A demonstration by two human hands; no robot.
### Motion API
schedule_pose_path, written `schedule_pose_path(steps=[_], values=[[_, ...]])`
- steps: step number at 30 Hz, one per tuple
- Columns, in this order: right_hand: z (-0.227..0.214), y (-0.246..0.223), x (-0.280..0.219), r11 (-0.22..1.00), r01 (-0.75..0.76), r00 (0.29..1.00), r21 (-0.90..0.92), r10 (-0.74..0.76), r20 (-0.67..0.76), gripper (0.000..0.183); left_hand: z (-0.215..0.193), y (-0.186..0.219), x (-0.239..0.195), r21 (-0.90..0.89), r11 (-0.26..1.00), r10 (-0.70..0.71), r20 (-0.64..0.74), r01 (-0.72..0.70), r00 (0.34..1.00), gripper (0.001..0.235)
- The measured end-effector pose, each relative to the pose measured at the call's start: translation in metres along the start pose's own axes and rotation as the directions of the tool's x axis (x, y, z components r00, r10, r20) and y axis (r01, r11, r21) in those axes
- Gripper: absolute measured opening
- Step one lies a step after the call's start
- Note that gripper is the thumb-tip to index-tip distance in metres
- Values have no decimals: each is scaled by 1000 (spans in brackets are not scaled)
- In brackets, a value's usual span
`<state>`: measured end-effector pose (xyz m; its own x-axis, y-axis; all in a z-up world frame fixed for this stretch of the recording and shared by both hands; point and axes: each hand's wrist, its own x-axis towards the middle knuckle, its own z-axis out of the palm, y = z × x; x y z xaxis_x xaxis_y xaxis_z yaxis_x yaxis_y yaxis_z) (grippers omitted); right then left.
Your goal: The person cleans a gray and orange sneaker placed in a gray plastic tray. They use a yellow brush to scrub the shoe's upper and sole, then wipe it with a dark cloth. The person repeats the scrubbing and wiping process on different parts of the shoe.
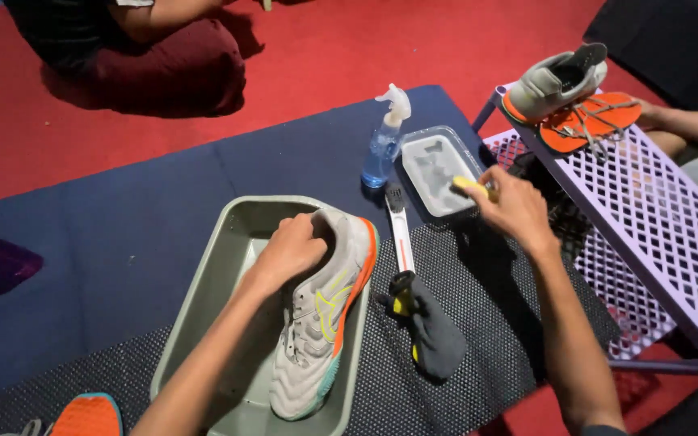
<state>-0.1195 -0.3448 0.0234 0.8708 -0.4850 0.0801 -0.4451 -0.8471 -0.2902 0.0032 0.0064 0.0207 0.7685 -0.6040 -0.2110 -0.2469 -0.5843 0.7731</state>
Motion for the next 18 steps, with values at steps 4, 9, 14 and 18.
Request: schedule_pose_path(steps=[4, 9, 14, 18], values=[[15, 2, -4, 999, -31, 999, -17, 31, 13, 30, -18, 12, -3, -33, 999, 13, -54, -14, 998, 28], [8, -5, -10, 1000, 20, 1000, 23, -20, 7, 31, -21, 13, -5, -75, 996, 29, -125, -39, 992, 29], [23, 29, 3, 974, 225, 936, -4, -217, -278, 25, -17, 15, -7, 2, 999, 32, -45, -32, 998, 41], [23, 22, 0, 825, 430, 902, 368, -409, -137, 28, -22, 28, -26, 57, 997, 60, 8, -60, 998, 51]])
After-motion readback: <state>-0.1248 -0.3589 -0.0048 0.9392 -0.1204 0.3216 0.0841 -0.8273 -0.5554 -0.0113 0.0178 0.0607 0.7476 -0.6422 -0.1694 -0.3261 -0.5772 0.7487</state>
